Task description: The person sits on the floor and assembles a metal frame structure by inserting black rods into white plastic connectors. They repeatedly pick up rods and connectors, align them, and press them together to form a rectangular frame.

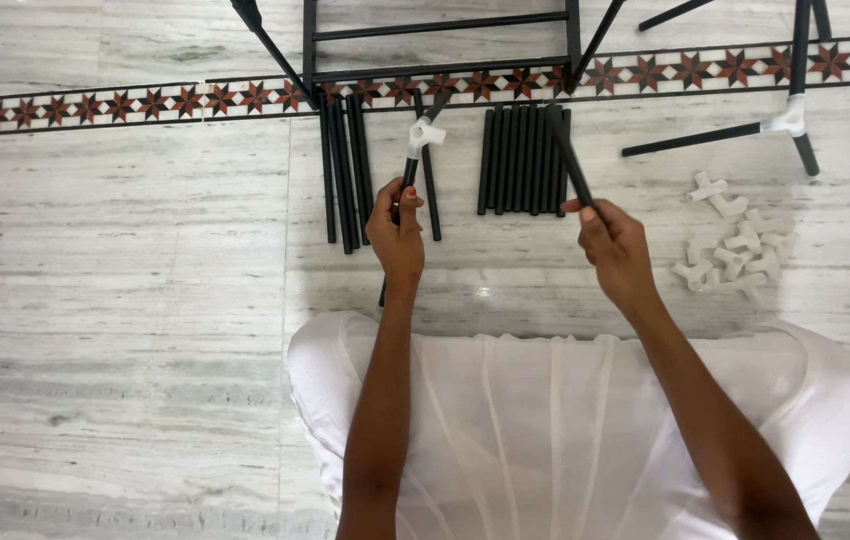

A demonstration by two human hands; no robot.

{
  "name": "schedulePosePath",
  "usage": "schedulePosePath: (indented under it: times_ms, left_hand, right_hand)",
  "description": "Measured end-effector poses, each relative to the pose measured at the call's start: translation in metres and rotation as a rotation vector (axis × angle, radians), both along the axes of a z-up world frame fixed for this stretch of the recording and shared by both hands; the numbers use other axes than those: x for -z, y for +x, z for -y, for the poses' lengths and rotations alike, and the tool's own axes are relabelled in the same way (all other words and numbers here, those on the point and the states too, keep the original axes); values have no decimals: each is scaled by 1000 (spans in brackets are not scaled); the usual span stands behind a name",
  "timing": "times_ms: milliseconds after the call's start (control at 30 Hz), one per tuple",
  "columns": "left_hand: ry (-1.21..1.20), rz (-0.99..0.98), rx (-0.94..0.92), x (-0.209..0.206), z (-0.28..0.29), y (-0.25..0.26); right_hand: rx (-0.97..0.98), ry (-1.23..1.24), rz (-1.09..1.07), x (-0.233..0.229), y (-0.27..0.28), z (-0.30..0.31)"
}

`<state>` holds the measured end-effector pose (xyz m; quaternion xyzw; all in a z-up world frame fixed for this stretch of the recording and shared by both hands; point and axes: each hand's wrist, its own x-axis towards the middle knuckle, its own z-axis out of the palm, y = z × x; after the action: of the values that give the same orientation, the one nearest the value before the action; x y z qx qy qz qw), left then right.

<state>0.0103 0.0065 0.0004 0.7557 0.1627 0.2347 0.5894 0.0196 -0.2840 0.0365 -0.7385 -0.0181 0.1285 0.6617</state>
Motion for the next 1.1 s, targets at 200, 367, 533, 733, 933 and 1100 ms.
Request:
schedulePosePath:
  times_ms: [200, 367, 533, 733, 933, 1100]
  left_hand:
    - [-52, -98, 267, -13, 0, -6]
    - [-103, -16, 406, -22, 6, -10]
    - [-124, -34, 449, -25, 9, -13]
    - [-105, -64, 410, -23, 8, -11]
    - [-62, -115, 385, -18, 12, -12]
    - [-12, -79, 401, -31, 23, -12]
  right_hand:
    - [-121, -336, 390, -41, -37, -31]
    - [-129, -307, 471, -35, -32, -30]
    - [-104, -355, 540, -25, -33, -27]
    - [-81, -373, 546, -24, -31, -26]
    - [-95, -527, 641, -42, -30, -23]
    - [-110, -634, 586, -67, -32, -11]
